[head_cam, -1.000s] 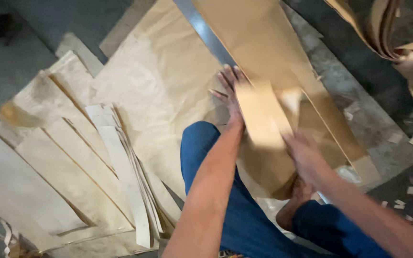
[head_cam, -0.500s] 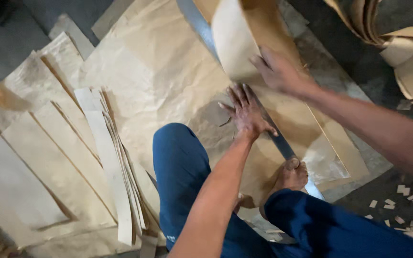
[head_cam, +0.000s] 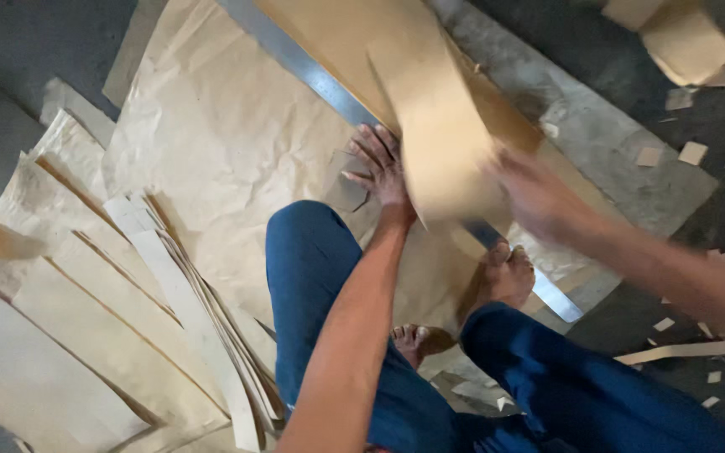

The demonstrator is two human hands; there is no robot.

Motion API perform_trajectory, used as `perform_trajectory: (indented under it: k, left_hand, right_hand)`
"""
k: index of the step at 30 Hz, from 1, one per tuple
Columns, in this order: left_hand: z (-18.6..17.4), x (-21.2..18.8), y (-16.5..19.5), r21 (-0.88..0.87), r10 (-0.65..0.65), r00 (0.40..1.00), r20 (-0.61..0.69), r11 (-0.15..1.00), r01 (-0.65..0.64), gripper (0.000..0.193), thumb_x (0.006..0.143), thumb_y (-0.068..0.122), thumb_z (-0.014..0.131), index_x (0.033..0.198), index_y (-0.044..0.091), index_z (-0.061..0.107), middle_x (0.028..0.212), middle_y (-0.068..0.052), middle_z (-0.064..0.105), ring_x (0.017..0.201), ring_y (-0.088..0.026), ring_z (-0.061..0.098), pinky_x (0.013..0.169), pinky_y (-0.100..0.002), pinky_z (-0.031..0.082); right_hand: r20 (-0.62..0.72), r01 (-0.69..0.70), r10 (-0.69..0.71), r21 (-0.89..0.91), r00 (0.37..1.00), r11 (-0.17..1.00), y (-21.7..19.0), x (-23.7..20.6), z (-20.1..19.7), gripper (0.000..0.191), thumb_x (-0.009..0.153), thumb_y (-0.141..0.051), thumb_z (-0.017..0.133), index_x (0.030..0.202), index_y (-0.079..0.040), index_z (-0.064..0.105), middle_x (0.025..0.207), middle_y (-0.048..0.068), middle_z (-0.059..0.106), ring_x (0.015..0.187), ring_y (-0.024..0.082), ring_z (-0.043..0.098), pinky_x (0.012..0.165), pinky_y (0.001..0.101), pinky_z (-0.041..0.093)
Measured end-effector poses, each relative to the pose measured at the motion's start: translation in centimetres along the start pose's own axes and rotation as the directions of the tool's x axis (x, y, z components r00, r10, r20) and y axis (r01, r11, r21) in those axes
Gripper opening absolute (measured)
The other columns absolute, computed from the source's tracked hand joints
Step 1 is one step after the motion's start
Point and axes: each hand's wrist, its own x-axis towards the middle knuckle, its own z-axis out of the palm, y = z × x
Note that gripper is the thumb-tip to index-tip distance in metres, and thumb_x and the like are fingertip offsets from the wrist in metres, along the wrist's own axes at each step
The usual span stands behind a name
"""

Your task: The person sits on the floor and uses a metal ruler and a small cutting tool to slice long strips from a large sheet of brown paper. They repeatedly align the ruler, cut along the edge, and peel away the strips, accumulating a pile of cut pieces.

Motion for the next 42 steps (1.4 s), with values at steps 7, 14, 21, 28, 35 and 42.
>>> perform_trajectory:
  k: [7,14,21,28,35,42]
  left_hand:
    - [-1.3,-7.6,5.7,-0.140,0.052,0.988,0.144,0.990,-0.031,0.173,0.034,0.070,0.092,0.160,-0.010,0.004,0.168,-0.035,-0.012,0.155,-0.055,-0.012,0.111,-0.080,0.000]
    - [4.2,-7.2,4.0,0.108,0.014,0.997,-0.075,0.994,-0.006,0.138,0.071,0.067,0.079,0.161,-0.010,0.008,0.170,-0.034,-0.008,0.160,-0.051,-0.012,0.120,-0.078,-0.004]
    - [7.1,-7.9,5.0,0.233,-0.066,0.976,0.206,0.972,0.016,0.109,0.097,0.057,0.055,0.164,-0.008,-0.001,0.170,-0.034,-0.012,0.155,-0.053,-0.015,0.113,-0.075,-0.008]
    - [6.1,-7.4,3.9,0.381,0.355,0.875,-0.329,0.898,-0.222,0.125,0.078,0.077,0.066,0.166,0.006,0.011,0.174,-0.022,-0.015,0.162,-0.046,-0.019,0.121,-0.078,-0.010]
    - [1.5,-7.9,5.6,-0.007,0.032,0.927,0.374,0.999,-0.031,0.154,0.036,0.083,0.080,0.164,0.023,0.018,0.168,-0.025,-0.014,0.148,-0.056,-0.028,0.109,-0.084,-0.011]
    - [5.8,-8.2,3.8,-0.016,0.157,0.974,-0.165,0.987,-0.162,0.158,0.054,0.083,0.079,0.164,0.003,0.000,0.168,-0.030,-0.017,0.155,-0.050,-0.022,0.114,-0.080,-0.009]
  right_hand:
    - [0.321,0.299,-0.310,-0.947,0.895,-0.115,0.7,16.7,-2.9,0.059,0.102,-0.057,0.065,0.122,-0.001,0.065,0.096,0.022,0.071,0.078,0.035,0.064,0.073,0.0468,0.053]
    - [-0.045,0.306,-0.352,-0.400,0.935,0.864,13.4,2.9,-6.1,0.040,0.110,-0.030,0.053,0.134,0.001,0.061,0.112,0.004,0.071,0.099,0.009,0.063,0.086,0.0297,0.052]
    - [-0.302,-0.363,0.400,0.171,0.865,0.916,9.4,-15.1,-3.5,0.056,0.094,-0.040,0.057,0.140,-0.009,0.054,0.131,0.010,0.064,0.119,0.021,0.062,0.099,0.0386,0.051]
    - [0.232,0.387,-0.366,-0.810,0.901,0.440,7.0,0.7,-6.6,0.090,0.080,-0.059,0.075,0.141,0.000,0.046,0.127,0.029,0.062,0.112,0.043,0.063,0.093,0.0493,0.052]
    - [0.267,0.379,-0.388,-0.892,0.882,0.247,9.3,4.4,-9.3,0.049,0.095,-0.037,0.070,0.132,-0.007,0.057,0.103,0.023,0.071,0.089,0.043,0.069,0.079,0.0525,0.053]
    - [0.284,0.503,-0.449,-0.702,0.847,0.504,11.0,0.4,-9.7,0.033,0.102,-0.030,0.059,0.126,-0.008,0.058,0.097,0.022,0.072,0.086,0.039,0.071,0.072,0.0471,0.055]
